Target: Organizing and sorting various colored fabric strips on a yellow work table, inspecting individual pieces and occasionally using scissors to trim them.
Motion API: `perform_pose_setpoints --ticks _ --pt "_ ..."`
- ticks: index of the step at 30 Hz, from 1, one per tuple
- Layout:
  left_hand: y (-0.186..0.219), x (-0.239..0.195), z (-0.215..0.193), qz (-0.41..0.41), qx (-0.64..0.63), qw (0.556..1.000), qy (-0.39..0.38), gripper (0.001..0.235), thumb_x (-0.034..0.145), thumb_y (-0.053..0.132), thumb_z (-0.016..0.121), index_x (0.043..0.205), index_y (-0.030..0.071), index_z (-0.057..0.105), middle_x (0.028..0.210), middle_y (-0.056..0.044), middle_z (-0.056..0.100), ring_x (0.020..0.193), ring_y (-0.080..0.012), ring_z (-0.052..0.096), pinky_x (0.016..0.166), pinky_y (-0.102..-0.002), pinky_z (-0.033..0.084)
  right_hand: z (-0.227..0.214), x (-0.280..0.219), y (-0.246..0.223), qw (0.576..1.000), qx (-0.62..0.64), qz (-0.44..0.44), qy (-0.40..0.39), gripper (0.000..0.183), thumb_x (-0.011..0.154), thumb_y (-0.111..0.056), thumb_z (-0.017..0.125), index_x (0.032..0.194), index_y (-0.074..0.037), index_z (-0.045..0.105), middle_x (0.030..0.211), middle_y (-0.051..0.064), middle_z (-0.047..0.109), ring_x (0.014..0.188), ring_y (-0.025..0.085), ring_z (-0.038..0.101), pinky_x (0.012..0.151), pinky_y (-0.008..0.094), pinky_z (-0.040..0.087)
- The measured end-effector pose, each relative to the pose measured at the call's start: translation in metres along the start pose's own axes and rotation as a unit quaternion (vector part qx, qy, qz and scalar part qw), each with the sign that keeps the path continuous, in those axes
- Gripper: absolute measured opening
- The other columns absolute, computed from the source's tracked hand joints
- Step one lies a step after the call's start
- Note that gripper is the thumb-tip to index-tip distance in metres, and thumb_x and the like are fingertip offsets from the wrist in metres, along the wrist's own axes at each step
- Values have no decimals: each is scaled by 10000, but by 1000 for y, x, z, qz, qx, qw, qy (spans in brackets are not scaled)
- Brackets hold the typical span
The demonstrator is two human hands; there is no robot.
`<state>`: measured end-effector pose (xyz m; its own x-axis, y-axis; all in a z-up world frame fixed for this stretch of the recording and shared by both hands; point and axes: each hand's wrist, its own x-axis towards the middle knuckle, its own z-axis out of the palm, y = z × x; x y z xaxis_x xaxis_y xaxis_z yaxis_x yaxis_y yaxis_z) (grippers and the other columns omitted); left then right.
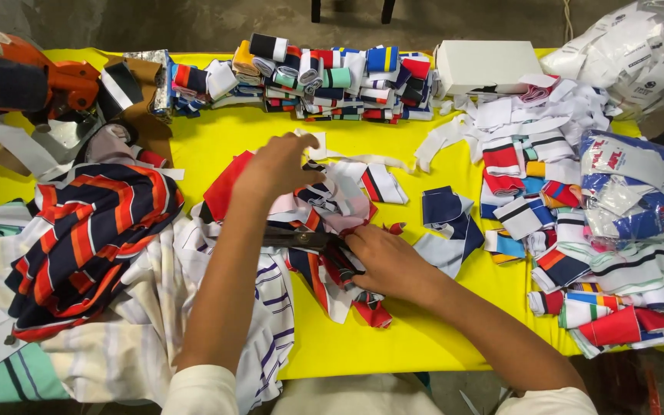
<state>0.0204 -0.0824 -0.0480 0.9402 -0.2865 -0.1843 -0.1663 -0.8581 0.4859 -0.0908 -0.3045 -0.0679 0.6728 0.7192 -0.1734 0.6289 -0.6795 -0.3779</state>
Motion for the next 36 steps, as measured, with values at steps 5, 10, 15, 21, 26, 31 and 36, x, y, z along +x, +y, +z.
perform_pose_setpoints --ticks 5,10,15,21,26,31,36 --pt "-25 56 77 24 65 997 30 426 771 159 850 1187 144 763 1106 -182 710 1058 -404 700 898 -545 573 -72 -8 -13 991 21 43 -123 600 899 -325 750 1347 44 595 1262 281 643 1257 384 598 1005 448 538" --pt "-20 50 64 11 -21 998 57 280 819 60 783 1096 91 794 994 -180 722 956 -378 741 839 -487 611 -116 10 2 988 34 144 -31 598 912 -322 749 1390 1 591 1292 272 636 1235 381 628 957 453 572" --pt "11 21 19 59 -124 988 71 204 874 -24 735 1074 -30 776 986 -262 712 936 -427 730 889 -486 599 -123 40 27 965 115 206 118 689 862 -258 835 1441 -10 557 1358 261 601 1040 322 716 795 398 604" --pt "53 -8 -6 168 -282 941 78 221 908 -39 686 1118 -86 738 1033 -326 702 1015 -478 700 958 -546 554 -96 73 55 947 276 116 115 860 841 -257 838 1548 -26 407 1435 293 547 1034 390 731 858 468 599" --pt "49 5 4 213 -306 918 138 273 915 32 759 1186 33 725 1201 -251 652 1184 -462 604 1043 -545 504 -98 62 81 913 378 60 144 258 936 -64 597 1162 -47 720 993 189 716 842 336 747 793 460 625" --pt "34 16 26 127 -195 972 44 636 892 175 810 1458 62 544 1482 -295 486 1442 -499 362 1165 -666 307 -121 30 120 841 447 76 294 243 981 50 483 1111 20 686 811 102 645 725 207 725 655 376 655" --pt "-8 52 69 94 19 995 6 663 868 371 804 1444 173 544 1525 -107 484 1418 -337 388 1142 -554 348 -129 -14 192 511 572 215 604 207 1049 -32 518 1215 -24 640 910 74 715 724 192 730 645 294 719"
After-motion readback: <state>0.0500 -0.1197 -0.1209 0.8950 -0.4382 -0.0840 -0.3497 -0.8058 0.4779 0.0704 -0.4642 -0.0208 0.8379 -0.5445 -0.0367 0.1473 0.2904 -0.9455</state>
